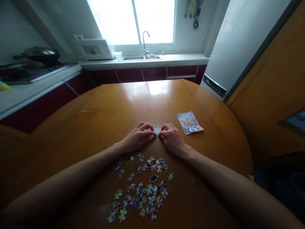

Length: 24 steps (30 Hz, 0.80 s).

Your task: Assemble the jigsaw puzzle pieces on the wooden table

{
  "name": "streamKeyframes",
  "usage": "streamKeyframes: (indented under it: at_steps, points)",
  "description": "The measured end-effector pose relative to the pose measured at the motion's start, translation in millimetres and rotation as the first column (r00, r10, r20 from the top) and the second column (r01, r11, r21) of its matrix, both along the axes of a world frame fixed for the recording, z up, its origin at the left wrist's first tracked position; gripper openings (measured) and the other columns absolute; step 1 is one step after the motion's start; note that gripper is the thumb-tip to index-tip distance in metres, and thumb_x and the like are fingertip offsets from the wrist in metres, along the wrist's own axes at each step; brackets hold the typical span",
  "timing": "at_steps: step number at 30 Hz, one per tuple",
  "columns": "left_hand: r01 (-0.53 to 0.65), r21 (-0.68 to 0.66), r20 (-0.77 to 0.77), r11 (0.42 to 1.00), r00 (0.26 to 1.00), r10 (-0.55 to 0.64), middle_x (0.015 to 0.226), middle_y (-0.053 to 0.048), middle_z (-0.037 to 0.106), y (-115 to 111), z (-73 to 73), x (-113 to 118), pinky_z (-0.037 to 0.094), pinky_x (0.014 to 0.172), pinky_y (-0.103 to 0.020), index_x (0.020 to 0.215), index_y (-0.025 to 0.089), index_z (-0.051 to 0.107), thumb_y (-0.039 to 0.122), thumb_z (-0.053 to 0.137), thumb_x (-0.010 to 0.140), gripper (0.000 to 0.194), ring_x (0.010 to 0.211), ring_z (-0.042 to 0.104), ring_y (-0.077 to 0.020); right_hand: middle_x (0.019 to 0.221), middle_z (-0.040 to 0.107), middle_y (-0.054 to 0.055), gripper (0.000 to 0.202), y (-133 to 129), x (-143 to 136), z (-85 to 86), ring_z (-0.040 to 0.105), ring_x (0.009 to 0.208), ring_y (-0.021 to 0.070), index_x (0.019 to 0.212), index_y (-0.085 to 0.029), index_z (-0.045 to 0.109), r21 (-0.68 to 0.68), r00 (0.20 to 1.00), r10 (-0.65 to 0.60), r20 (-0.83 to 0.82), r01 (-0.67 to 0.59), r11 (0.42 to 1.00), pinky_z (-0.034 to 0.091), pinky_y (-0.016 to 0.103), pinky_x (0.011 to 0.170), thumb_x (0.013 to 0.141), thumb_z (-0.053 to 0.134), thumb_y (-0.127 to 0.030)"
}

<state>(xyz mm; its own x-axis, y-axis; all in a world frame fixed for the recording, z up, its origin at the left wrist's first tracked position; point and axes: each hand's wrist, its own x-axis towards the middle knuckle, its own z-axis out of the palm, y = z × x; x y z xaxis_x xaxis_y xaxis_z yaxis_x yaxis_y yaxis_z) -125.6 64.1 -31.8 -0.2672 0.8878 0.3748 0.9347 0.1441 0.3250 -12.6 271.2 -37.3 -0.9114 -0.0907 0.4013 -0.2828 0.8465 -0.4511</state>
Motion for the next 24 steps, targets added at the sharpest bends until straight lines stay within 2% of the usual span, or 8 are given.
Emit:
streamKeyframes:
  at_steps: [6, 11, 17, 24]
  points:
    - [-0.010, 0.015, 0.022, 1.000, 1.000, 0.009, 0.115, -0.005, 0.063, 0.8, 1.7, 0.9, 0.049, 0.099, -0.041, 0.116, 0.026, 0.067, 0.005, 0.052, 0.091, 0.036, 0.111, 0.050, -0.0229, 0.098, 0.067, 0.007, 0.021, -2.0, 1.2, 0.6, 0.055, 0.098, 0.0234, 0.089, -0.022, 0.076, -0.005, 1.000, 0.004, 0.005, -0.004, 1.000, 0.049, 0.038, 0.087, 0.090, 0.060, -0.009]
    - [-0.075, 0.048, 0.044, 0.996, 0.996, 0.072, 0.112, -0.006, 0.064, 1.8, 1.0, 0.2, 0.049, 0.099, -0.041, 0.108, 0.021, 0.064, -0.001, 0.048, 0.086, 0.035, 0.109, 0.049, -0.0233, 0.094, 0.066, 0.007, 0.031, -1.7, 0.3, 2.4, 0.056, 0.095, 0.0232, 0.088, -0.019, 0.072, -0.060, 0.995, -0.066, -0.076, 0.062, 0.996, 0.049, 0.037, 0.085, 0.083, 0.051, 0.004]
    - [-0.043, 0.034, 0.039, 0.998, 0.998, 0.042, 0.114, -0.005, 0.063, 1.0, 0.7, 0.2, 0.049, 0.099, -0.041, 0.110, 0.023, 0.067, 0.001, 0.049, 0.086, 0.036, 0.111, 0.049, -0.0231, 0.091, 0.064, 0.007, 0.035, 0.8, -0.9, 1.3, 0.056, 0.093, 0.0226, 0.084, -0.019, 0.071, -0.083, 0.992, -0.095, -0.079, 0.088, 0.993, 0.048, 0.036, 0.083, 0.080, 0.048, 0.006]
    - [-0.004, 0.019, 0.017, 1.000, 1.000, 0.003, 0.116, -0.005, 0.062, 0.0, 1.6, 1.2, 0.050, 0.099, -0.044, 0.114, 0.028, 0.069, 0.005, 0.052, 0.090, 0.038, 0.112, 0.049, -0.0233, 0.094, 0.064, 0.007, 0.033, -0.3, 0.5, 2.9, 0.055, 0.094, 0.0220, 0.085, -0.021, 0.074, -0.080, 0.998, -0.050, -0.029, 0.048, 0.996, 0.048, 0.036, 0.084, 0.083, 0.052, 0.004]
